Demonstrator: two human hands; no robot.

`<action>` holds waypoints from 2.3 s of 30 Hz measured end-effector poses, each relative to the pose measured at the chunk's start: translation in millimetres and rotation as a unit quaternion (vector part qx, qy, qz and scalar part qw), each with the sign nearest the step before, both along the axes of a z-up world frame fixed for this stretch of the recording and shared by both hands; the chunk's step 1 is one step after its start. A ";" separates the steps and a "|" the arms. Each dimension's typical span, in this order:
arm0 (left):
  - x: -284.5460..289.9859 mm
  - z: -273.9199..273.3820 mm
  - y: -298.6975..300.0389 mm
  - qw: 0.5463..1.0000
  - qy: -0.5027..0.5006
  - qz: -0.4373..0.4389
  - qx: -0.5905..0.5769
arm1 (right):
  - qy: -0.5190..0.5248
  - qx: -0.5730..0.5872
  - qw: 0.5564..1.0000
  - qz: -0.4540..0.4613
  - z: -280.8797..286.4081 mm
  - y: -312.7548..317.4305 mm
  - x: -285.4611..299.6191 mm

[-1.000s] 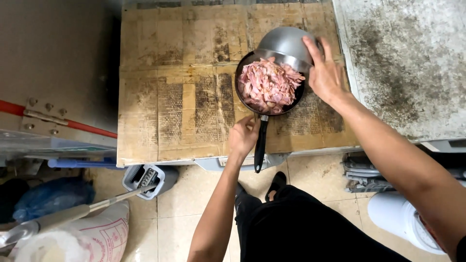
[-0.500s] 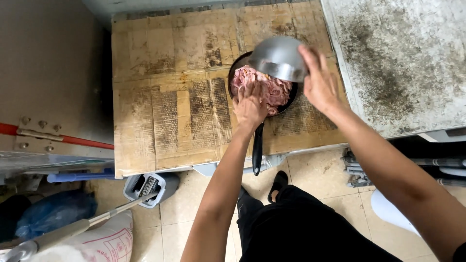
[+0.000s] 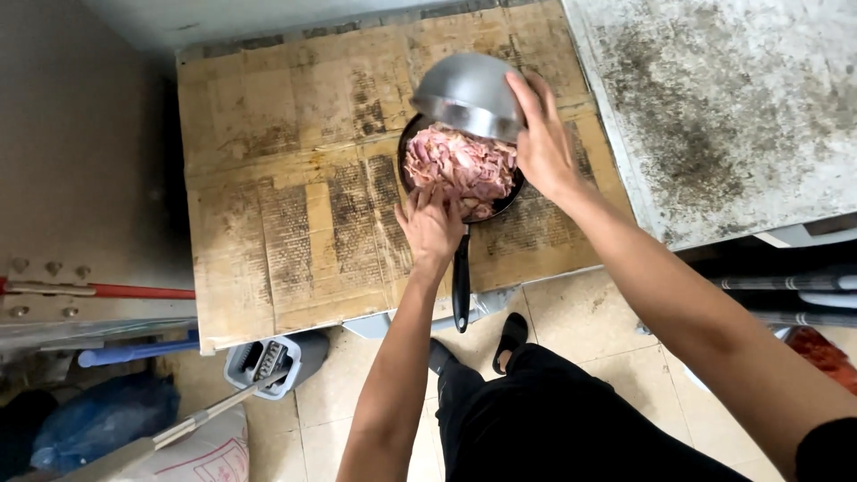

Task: Slicing meat and assembling a banh mi sandwich at a food stall.

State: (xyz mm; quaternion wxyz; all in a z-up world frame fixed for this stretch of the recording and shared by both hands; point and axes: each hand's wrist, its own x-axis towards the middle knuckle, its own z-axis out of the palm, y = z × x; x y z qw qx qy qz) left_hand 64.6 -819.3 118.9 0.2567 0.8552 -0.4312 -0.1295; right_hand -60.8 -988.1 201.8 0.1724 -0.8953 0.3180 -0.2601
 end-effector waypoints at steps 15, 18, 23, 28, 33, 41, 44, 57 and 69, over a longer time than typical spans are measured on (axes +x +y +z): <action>25.0 71.7 -74.8 0.941 -0.073 -0.018 -0.329 | -0.036 0.369 0.920 -0.125 105.4 31.4 -20.3; 35.9 72.2 -93.8 0.940 -0.062 0.015 -0.335 | -0.019 0.415 0.900 -0.132 102.4 32.5 -21.6; 29.7 65.2 -106.3 0.928 -0.180 0.017 -0.326 | 0.007 0.429 0.894 -0.126 113.0 56.5 -18.8; 9.6 71.7 -106.7 0.942 -0.036 -0.045 -0.331 | -0.005 0.391 0.918 -0.059 112.2 59.2 -16.4; 15.8 25.8 -107.3 0.963 -0.050 -0.115 -0.238 | -0.024 0.366 0.929 -0.046 84.7 19.8 -28.0; 0.1 41.7 -80.2 0.960 -0.093 -0.159 0.213 | 0.017 0.114 0.992 -0.049 40.2 -44.8 -39.4; -12.1 30.4 -45.1 0.975 -0.066 -0.072 0.199 | -0.021 0.085 0.996 0.008 17.5 -69.4 -47.2; -112.0 62.4 81.1 0.872 0.350 0.317 -0.132 | -0.019 0.539 0.803 0.253 -1.2 -16.0 -60.2; -225.8 45.5 286.9 0.589 0.359 0.626 -0.363 | 0.110 0.892 0.426 0.100 -152.5 130.9 -59.6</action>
